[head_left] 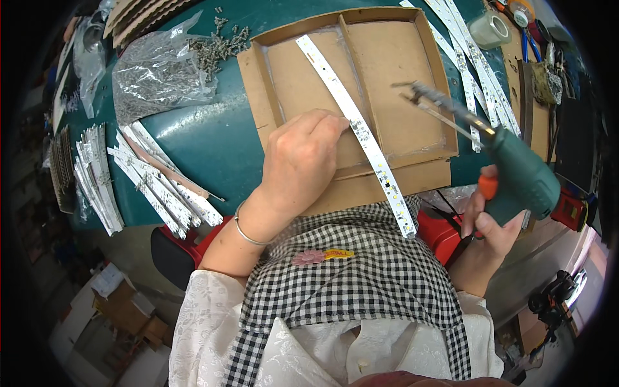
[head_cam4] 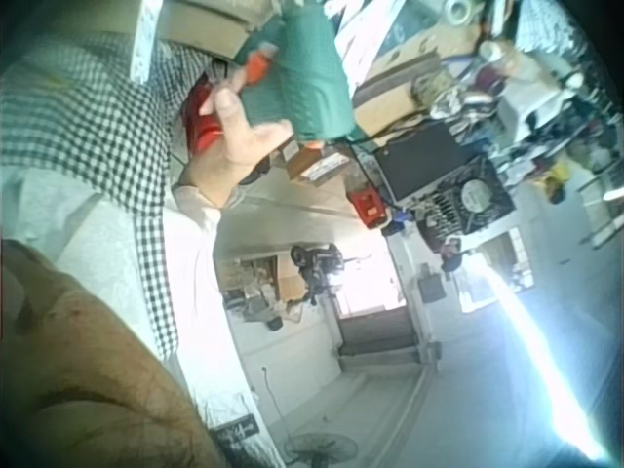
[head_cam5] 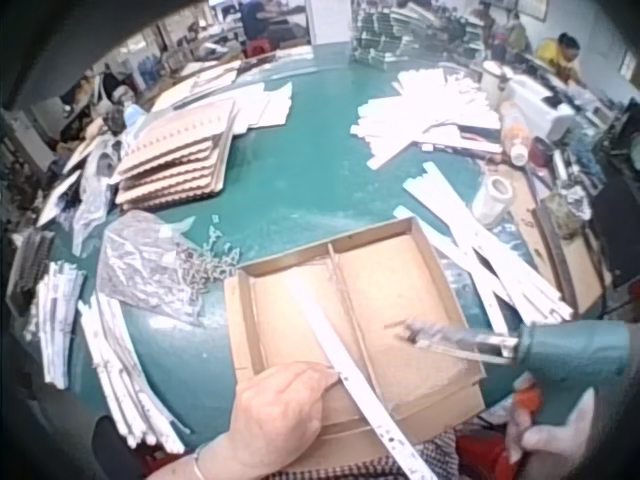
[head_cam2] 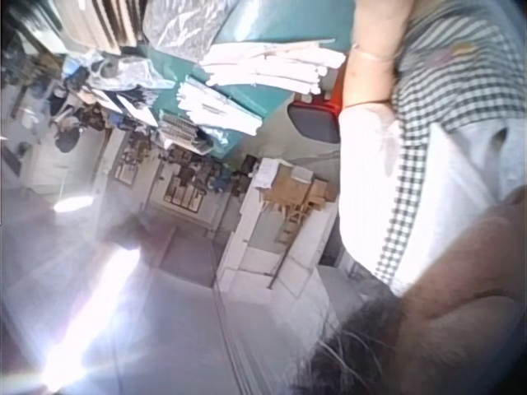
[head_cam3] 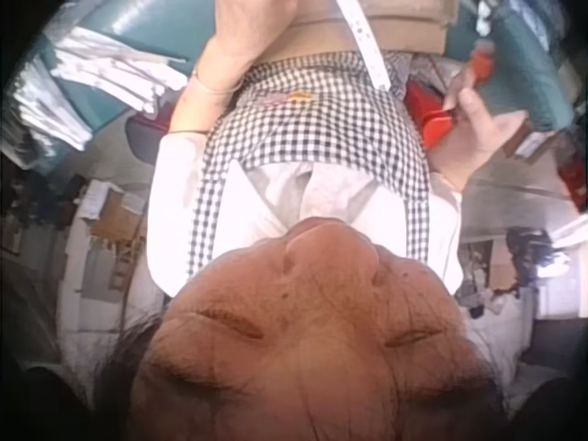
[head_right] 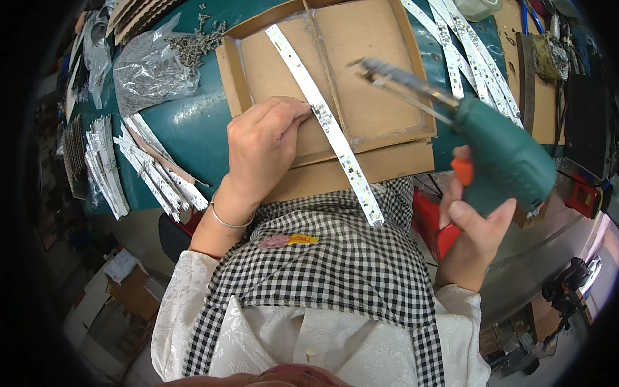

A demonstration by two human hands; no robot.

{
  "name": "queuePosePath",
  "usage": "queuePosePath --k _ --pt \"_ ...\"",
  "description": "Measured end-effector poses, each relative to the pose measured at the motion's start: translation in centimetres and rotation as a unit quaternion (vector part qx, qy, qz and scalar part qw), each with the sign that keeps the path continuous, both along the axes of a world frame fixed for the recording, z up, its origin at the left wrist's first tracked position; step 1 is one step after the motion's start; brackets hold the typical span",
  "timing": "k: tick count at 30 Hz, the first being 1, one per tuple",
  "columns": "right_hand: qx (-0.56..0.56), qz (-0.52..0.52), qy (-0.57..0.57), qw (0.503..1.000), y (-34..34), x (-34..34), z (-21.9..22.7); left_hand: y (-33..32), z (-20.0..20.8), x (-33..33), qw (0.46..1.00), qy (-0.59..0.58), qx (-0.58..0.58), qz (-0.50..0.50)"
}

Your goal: The person uses a soldering iron to apply heat to small components on white LED light strips. They handle the strips one at a time, placing them on a cardboard jig, applying the soldering iron, and then moving the finished strip to a pile on the table.

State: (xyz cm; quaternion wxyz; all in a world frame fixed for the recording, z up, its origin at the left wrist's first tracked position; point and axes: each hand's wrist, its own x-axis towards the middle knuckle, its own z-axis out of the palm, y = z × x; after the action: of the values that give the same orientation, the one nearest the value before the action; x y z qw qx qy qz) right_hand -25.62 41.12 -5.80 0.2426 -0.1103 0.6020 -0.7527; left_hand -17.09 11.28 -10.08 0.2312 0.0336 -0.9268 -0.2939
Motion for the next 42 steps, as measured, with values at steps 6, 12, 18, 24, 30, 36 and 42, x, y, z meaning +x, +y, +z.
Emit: queuePosePath --k 6,12,18,24,30,36,42 --pt "-0.007 -0.056 0.089 0.994 0.1 -1.2 0.0 0.1 -0.1 0.0 1.000 -0.009 -0.012 0.004" --pt "0.087 -0.197 0.249 0.944 -0.4 -3.1 -0.7 0.4 0.5 -0.3 1.000 -0.022 0.004 0.003" --pt "0.215 -0.269 0.344 0.874 0.7 -5.4 -4.2 0.4 0.7 -0.2 1.000 -0.028 0.004 0.001" --pt "0.348 -0.267 0.403 0.804 0.4 -6.1 -5.5 0.2 2.1 0.6 0.998 -0.052 0.020 0.012" --pt "0.267 -0.305 0.352 0.844 -0.3 -6.8 -6.5 -0.3 4.7 2.4 0.998 -0.040 -0.008 -0.052" --pt "0.355 -0.255 0.358 0.825 0.6 -7.6 -6.4 2.9 6.2 0.9 0.964 -0.098 -0.049 -0.242" --pt "0.356 -0.213 0.349 0.840 0.0 -7.9 -4.2 4.6 6.0 -0.5 0.939 -0.085 -0.116 -0.312"
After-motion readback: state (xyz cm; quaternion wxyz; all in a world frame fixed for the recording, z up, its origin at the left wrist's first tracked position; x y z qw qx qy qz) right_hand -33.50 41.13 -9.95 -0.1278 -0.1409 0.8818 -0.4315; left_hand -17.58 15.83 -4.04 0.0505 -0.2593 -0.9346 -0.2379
